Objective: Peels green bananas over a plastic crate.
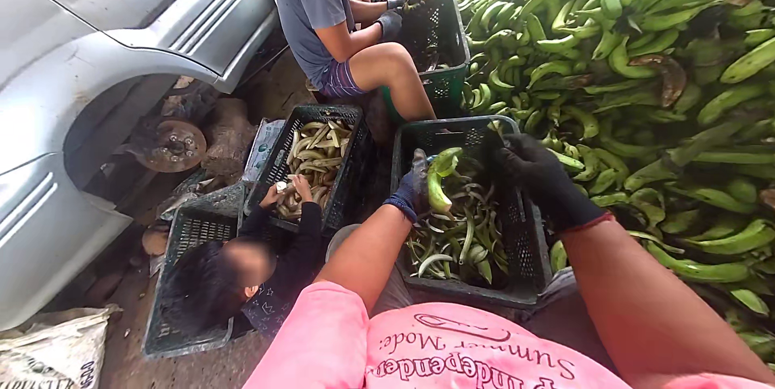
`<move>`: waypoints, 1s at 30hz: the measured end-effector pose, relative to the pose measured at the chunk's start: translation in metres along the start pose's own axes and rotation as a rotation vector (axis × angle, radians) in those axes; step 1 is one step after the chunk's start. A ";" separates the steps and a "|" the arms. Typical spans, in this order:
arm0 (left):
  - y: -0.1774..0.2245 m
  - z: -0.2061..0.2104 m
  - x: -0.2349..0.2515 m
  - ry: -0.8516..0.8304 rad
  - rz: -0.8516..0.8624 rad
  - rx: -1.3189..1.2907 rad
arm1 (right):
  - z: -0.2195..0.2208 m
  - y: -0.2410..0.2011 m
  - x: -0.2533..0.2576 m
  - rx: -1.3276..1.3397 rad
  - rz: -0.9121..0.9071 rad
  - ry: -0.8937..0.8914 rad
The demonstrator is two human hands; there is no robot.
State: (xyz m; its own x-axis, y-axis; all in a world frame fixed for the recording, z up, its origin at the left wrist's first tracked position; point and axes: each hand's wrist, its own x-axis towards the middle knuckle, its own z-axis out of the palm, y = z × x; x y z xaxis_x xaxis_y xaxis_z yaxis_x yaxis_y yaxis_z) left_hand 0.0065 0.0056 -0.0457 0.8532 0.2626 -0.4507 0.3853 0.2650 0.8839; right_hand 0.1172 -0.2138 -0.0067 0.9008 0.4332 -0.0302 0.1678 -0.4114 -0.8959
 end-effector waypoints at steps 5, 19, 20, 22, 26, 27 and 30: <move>0.013 -0.011 -0.002 0.147 0.104 0.053 | 0.019 0.001 -0.021 0.140 -0.079 -0.392; 0.003 0.002 -0.004 -0.001 0.042 -0.089 | 0.059 0.004 -0.019 -0.008 -0.399 -0.240; 0.003 0.003 -0.002 -0.019 0.032 -0.103 | 0.059 0.003 -0.018 -0.044 -0.404 -0.186; 0.002 0.004 -0.003 -0.045 0.042 -0.095 | 0.063 0.005 -0.018 -0.124 -0.364 -0.070; -0.004 0.012 -0.011 -0.081 -0.062 -0.049 | 0.061 0.012 -0.001 -0.151 -0.087 0.192; -0.007 0.014 -0.015 -0.097 -0.070 0.022 | 0.051 0.018 0.009 -0.116 -0.016 0.244; -0.011 0.004 -0.009 -0.113 0.026 0.159 | 0.025 0.020 0.017 0.014 -0.015 0.197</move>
State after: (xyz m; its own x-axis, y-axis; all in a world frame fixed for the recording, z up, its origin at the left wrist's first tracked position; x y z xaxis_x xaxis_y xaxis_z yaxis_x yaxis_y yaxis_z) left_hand -0.0041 -0.0039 -0.0506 0.8941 0.1590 -0.4186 0.4058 0.1074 0.9076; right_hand 0.1262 -0.1945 -0.0359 0.9594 0.2735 0.0693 0.1775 -0.3941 -0.9018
